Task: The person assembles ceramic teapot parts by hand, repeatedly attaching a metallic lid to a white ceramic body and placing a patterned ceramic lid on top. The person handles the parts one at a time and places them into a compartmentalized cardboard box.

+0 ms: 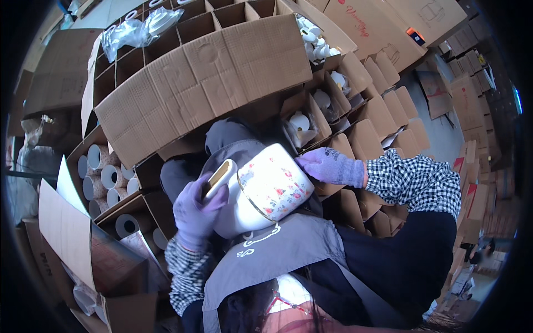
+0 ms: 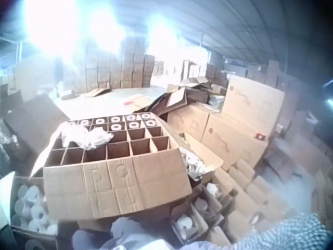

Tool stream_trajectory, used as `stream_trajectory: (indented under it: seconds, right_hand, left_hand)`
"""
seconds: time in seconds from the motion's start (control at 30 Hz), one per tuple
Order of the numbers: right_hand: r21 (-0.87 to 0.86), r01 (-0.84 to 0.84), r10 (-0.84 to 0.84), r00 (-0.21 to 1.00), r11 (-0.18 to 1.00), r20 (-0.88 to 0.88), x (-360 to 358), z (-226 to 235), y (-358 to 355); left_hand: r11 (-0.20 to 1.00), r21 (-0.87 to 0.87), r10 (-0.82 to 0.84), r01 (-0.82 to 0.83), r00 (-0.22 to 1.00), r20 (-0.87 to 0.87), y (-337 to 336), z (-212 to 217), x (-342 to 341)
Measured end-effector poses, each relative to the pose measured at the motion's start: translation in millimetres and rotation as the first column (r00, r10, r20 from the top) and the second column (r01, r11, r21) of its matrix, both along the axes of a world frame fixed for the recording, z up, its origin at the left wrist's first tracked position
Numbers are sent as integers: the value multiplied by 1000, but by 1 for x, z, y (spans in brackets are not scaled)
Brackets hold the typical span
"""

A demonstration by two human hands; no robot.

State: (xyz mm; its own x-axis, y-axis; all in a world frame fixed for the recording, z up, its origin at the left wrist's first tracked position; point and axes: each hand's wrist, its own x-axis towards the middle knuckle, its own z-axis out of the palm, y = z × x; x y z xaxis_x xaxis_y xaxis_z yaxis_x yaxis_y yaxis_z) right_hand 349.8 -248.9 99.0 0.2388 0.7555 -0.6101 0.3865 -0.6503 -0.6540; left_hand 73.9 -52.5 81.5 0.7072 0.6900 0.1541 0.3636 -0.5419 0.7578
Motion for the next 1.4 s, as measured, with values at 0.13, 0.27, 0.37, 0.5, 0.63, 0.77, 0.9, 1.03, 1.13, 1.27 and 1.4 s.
stream_trajectory:
  seconds: [0.13, 0.27, 0.37, 0.5, 0.63, 0.77, 0.9, 1.03, 1.13, 1.27, 1.4]
  right_hand:
    - [133, -249, 200, 932, 959, 303, 2, -38, -19]
    - [240, -510, 367, 810, 826, 458, 15, -87, -36]
    - [269, -726, 514, 654, 633, 555, 27, -87, -39]
    - [213, -813, 593, 549, 541, 589, 38, -72, -27]
    - [183, -782, 578, 575, 595, 579, 45, -70, -13]
    - [-56, 181, -189, 909, 982, -372, 65, -13, 31]
    - [147, 497, -331, 743, 856, -582, 154, -9, 64]
    - [323, 839, -579, 538, 438, -613, 297, -118, 84]
    - [751, 656, -664, 596, 78, -451, 316, -75, 113]
    - [965, 262, -684, 706, 15, -181, 334, -25, 151]
    - [996, 1, -412, 911, 93, 37, 309, 30, 208]
  left_hand:
    - [989, -11, -149, 149, 980, -136, -7, 25, 1]
    - [951, 258, -159, 170, 985, -63, -18, 15, -2]
    - [940, 292, -156, 177, 983, -94, -28, 28, 8]
    - [938, 303, -139, 169, 983, -117, -30, 35, 17]
    - [974, 142, -157, 179, 976, -152, -22, 47, 32]
    - [956, -215, -274, 200, 871, -409, 18, 69, 60]
    - [960, -277, 60, -39, 996, 68, 62, 63, 69]
    - [863, -495, 319, -103, 870, 376, 115, 89, 113]
    - [804, -591, 438, -68, 741, 510, 146, 81, 135]
    - [768, -638, 529, -43, 605, 595, 159, 70, 135]
    - [750, -662, 570, -10, 518, 638, 160, 61, 122]
